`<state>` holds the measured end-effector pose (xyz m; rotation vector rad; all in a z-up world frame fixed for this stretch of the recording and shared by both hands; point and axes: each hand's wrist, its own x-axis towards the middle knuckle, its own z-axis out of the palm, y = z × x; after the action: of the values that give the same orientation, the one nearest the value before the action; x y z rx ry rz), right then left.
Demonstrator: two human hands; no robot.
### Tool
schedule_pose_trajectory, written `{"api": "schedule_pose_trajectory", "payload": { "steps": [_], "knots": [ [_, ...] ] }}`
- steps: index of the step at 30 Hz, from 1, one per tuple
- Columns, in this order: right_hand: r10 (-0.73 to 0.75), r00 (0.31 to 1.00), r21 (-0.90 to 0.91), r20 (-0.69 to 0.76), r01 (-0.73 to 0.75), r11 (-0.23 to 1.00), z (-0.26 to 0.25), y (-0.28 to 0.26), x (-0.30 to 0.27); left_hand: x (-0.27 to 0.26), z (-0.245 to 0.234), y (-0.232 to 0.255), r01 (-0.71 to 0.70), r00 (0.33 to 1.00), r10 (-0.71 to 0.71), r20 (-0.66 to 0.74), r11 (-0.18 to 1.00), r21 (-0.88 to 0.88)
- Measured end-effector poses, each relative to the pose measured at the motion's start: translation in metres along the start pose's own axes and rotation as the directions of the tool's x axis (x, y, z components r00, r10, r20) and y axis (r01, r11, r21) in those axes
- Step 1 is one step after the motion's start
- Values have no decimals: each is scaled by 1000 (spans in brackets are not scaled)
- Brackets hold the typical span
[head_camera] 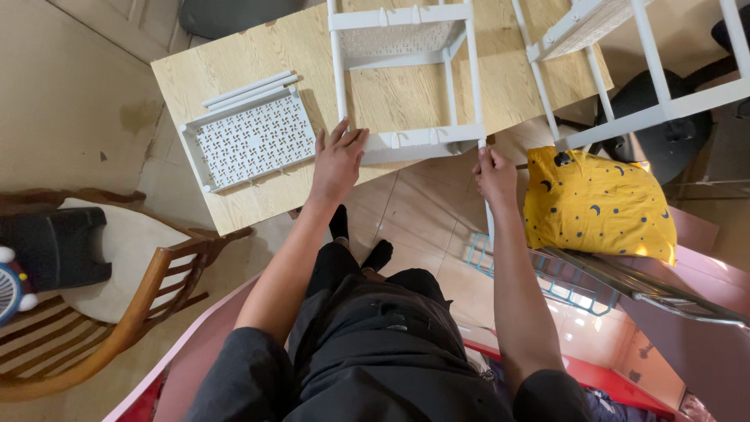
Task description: The person assembles a white plastic rolling cart by inserting perforated shelves and vertical support rods into a frame with casters. They repeatedly insert and remove components to fit them into place, working on a wooden table in a room with a chair and a small fan nearby.
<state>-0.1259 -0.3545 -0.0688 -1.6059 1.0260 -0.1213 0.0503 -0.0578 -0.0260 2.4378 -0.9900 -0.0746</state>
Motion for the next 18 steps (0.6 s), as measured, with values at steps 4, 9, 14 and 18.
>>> {"api": "schedule_pose_trajectory", "payload": {
  "steps": [4, 9, 14, 18],
  "knots": [
    [-173, 985, -125, -10, 171, 977, 4, -12, 40, 21, 7, -10, 20, 1000, -20, -4, 1000, -12],
    [-341, 940, -315, -17, 318, 894, 5, -20, 71, 42, 15, -20, 24, 999, -22, 47, 999, -38],
    [-490, 871, -447, -35, 424, 787, -3, -29, 82, 44, 14, -27, 4, 996, 7, 91, 993, -119],
    [-629, 776, -621, -48, 470, 627, 0, -33, 64, 27, 6, -29, 35, 999, -31, 34, 990, -135]
  ]
}}
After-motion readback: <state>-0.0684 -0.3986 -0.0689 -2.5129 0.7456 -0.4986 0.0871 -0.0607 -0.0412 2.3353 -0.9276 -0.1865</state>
